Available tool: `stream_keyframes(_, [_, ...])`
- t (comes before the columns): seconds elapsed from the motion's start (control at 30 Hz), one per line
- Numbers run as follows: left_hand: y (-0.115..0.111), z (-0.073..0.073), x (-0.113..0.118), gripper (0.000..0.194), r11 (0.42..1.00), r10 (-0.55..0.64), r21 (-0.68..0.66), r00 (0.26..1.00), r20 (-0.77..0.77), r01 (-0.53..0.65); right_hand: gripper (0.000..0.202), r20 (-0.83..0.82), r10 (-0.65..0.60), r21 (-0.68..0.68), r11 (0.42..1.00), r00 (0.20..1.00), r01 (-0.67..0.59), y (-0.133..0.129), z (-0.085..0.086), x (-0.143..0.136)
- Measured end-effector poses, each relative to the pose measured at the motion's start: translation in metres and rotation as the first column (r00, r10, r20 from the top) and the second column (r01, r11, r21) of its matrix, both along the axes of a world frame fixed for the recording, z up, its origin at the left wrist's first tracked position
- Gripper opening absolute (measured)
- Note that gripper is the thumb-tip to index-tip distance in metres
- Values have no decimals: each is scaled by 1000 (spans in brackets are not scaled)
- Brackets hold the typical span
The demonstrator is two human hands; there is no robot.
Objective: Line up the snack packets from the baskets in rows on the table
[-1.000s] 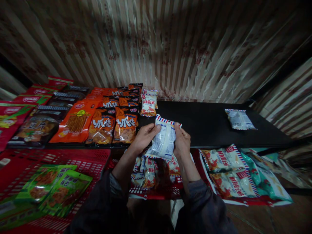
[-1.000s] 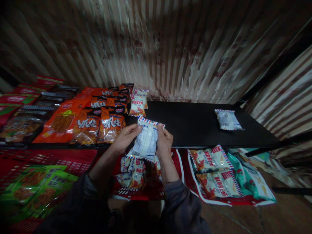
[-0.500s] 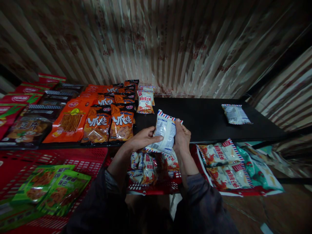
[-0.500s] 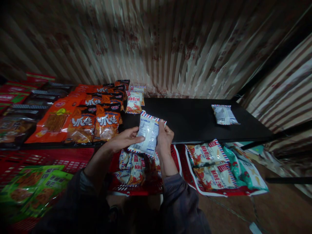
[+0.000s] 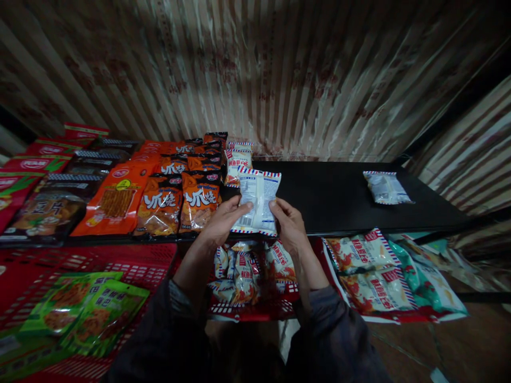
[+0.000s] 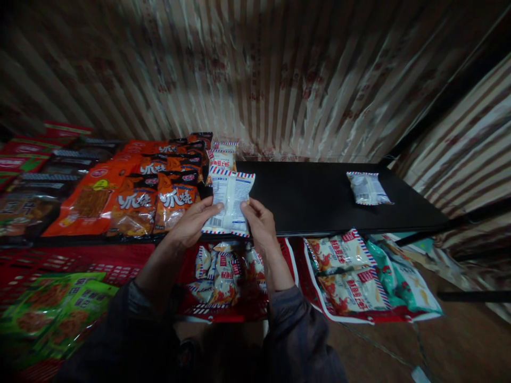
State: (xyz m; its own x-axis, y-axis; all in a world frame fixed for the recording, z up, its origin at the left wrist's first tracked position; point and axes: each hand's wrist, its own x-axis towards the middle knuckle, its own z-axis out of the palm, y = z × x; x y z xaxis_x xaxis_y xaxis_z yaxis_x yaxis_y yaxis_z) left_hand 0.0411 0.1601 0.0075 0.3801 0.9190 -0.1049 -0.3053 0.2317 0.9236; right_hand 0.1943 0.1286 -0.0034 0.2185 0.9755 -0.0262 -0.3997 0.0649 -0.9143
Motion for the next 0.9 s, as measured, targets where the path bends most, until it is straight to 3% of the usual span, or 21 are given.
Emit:
stream_keyframes(0.23, [-3,-1,1,46,992,-125,35,992,20,124,42,24,-194,-43,980,981,195,5,-9,-1])
stream_keyframes(0.33, [-2,-1,1,45,992,-116,42,993,-2,116,42,31,-221,-38,974,975,222,5,-10,-2])
stream_keyframes(0.63, [-1,9,1,44,990,134,42,986,95,-138,49,6,-55,-7,998,998,55,2,-4,1])
stream_keyframes(0.9, [2,6,2,49,987,155,23,980,122,-159,41,53,-60,83,995,997,55,6,-12,-2])
